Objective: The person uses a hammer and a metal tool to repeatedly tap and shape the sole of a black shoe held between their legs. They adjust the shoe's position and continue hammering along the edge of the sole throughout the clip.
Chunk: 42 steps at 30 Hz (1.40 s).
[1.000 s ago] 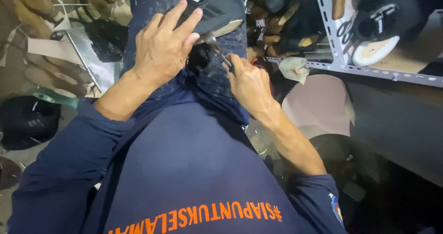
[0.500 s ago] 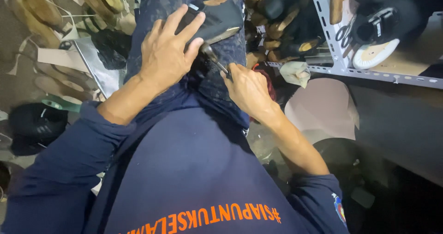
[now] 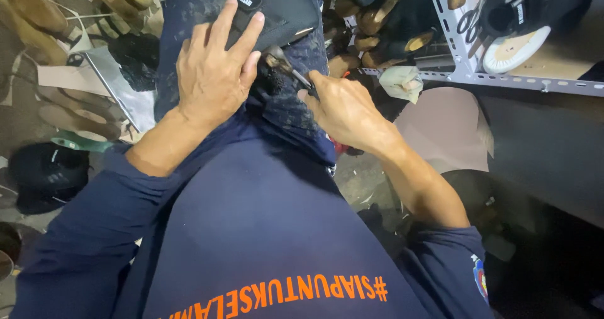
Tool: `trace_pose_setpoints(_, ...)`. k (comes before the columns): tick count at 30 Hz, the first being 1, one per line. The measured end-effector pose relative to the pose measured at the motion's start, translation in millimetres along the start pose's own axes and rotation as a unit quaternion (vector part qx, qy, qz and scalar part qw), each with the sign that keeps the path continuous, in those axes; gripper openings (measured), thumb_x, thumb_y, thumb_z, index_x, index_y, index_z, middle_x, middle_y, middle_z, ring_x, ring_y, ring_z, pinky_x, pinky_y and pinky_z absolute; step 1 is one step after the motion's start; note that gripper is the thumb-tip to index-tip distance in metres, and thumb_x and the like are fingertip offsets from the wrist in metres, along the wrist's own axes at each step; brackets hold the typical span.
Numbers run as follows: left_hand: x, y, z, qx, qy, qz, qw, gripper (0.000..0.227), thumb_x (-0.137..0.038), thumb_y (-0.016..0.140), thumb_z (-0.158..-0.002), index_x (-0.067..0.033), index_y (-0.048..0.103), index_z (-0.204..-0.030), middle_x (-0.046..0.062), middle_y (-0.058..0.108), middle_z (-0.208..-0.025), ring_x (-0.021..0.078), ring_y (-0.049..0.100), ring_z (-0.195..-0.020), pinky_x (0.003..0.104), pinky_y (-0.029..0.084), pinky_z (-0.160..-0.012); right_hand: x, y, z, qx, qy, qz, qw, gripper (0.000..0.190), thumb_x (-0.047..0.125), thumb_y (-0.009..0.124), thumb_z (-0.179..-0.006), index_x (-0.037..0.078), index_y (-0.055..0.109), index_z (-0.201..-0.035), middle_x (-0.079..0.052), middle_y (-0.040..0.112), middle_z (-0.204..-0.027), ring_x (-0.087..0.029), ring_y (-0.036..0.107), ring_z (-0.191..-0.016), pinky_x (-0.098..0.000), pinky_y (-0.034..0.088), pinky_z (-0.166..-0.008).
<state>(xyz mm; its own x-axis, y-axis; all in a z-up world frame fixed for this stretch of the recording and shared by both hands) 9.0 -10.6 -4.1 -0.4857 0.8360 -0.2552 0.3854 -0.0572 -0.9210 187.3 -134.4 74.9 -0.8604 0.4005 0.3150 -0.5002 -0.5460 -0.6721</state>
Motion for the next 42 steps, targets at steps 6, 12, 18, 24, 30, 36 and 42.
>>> trace_pose_setpoints(6, 8, -2, -4, 0.007, -0.002, 0.035, 0.999, 0.037, -0.032, 0.060, -0.114, -0.0232, 0.063, -0.149, 0.010, 0.055, -0.149, 0.0263, 0.059, -0.085, 0.037, 0.061, -0.065, -12, 47, -12, -0.230, -0.068, 0.066, 0.969, 0.020, 0.026, 0.059, -0.107, 0.006, 0.059, -0.110, -0.011, 0.070, -0.083, -0.035, 0.068, -0.066, -0.0472, 0.045, -0.044)
trace_pose_setpoints(12, 4, -10, -6, 0.011, 0.010, 0.036, 0.999, 0.047, -0.042, 0.032, -0.118, -0.0231, 0.063, -0.148, 0.010, 0.054, -0.149, 0.0263, 0.059, -0.087, 0.037, 0.058, -0.062, -16, 88, -13, -0.247, -0.003, 0.029, 0.968, 0.020, 0.032, 0.057, -0.107, 0.015, 0.060, -0.116, -0.009, 0.069, -0.082, -0.043, 0.064, -0.058, -0.0517, 0.046, -0.042)
trace_pose_setpoints(18, 2, -9, -30, 0.176, -0.170, 0.242, 0.939, 0.049, -0.034, 0.061, -0.103, -0.0288, 0.056, -0.152, 0.012, 0.042, -0.156, 0.0463, 0.053, -0.123, 0.067, 0.047, -0.087, -10, 74, -22, -0.214, 0.018, -0.040, 0.976, 0.017, 0.028, 0.057, -0.106, 0.013, 0.057, -0.114, -0.008, 0.072, -0.087, -0.046, 0.064, -0.067, -0.0556, 0.045, -0.050)
trace_pose_setpoints(24, 13, 7, -31, 0.113, -0.142, 0.232, 0.956, 0.045, -0.044, 0.064, -0.105, -0.0251, 0.064, -0.146, 0.012, 0.055, -0.144, 0.0440, 0.062, -0.113, 0.058, 0.054, -0.081, -7, 54, -18, -0.135, -0.033, -0.090, 0.986, 0.022, 0.029, 0.052, -0.108, 0.008, 0.052, -0.100, -0.013, 0.066, -0.082, -0.049, 0.059, -0.075, -0.0528, 0.042, -0.061)
trace_pose_setpoints(30, 19, 7, -29, 0.012, -0.073, 0.125, 0.989, 0.041, -0.041, 0.073, -0.101, -0.0267, 0.070, -0.139, 0.003, 0.067, -0.134, 0.0323, 0.072, -0.099, 0.049, 0.059, -0.066, 18, 36, 32, 0.018, 0.060, -0.075, 0.995, 0.043, 0.049, 0.040, -0.101, 0.009, 0.056, -0.102, -0.017, 0.066, -0.097, -0.044, 0.065, -0.091, -0.0563, 0.048, -0.075)
trace_pose_setpoints(36, 38, 2, -39, 0.149, -0.100, 0.316, 0.931, 0.038, -0.040, 0.057, -0.106, -0.0174, 0.077, -0.129, 0.006, 0.073, -0.128, 0.0277, 0.067, -0.112, 0.040, 0.050, -0.093, -141, -40, 0, -0.479, -0.019, 0.016, 0.877, 0.020, 0.016, 0.052, -0.110, 0.001, 0.065, -0.104, -0.015, 0.066, -0.098, -0.033, 0.060, -0.087, -0.0440, 0.045, -0.076)
trace_pose_setpoints(42, 31, 4, -42, 0.200, -0.107, 0.257, 0.939, 0.048, -0.051, 0.042, -0.109, -0.0239, 0.070, -0.136, 0.009, 0.070, -0.133, 0.0270, 0.072, -0.094, 0.043, 0.060, -0.064, -328, -39, -133, -0.514, 0.115, 0.126, 0.841, 0.061, 0.025, 0.069, -0.102, 0.005, 0.041, -0.152, -0.027, 0.055, -0.141, -0.045, 0.052, -0.124, -0.0490, 0.041, -0.108)
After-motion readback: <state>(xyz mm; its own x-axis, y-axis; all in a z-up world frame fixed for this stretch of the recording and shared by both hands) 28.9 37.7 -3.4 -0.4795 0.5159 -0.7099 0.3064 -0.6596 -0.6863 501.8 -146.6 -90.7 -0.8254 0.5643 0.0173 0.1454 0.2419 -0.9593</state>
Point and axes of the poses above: each hand's wrist, its own z-axis away from the middle knuckle, its own y-axis out of the palm, x = y × z, the point moved 2 cm from there along -z, towards the middle knuckle
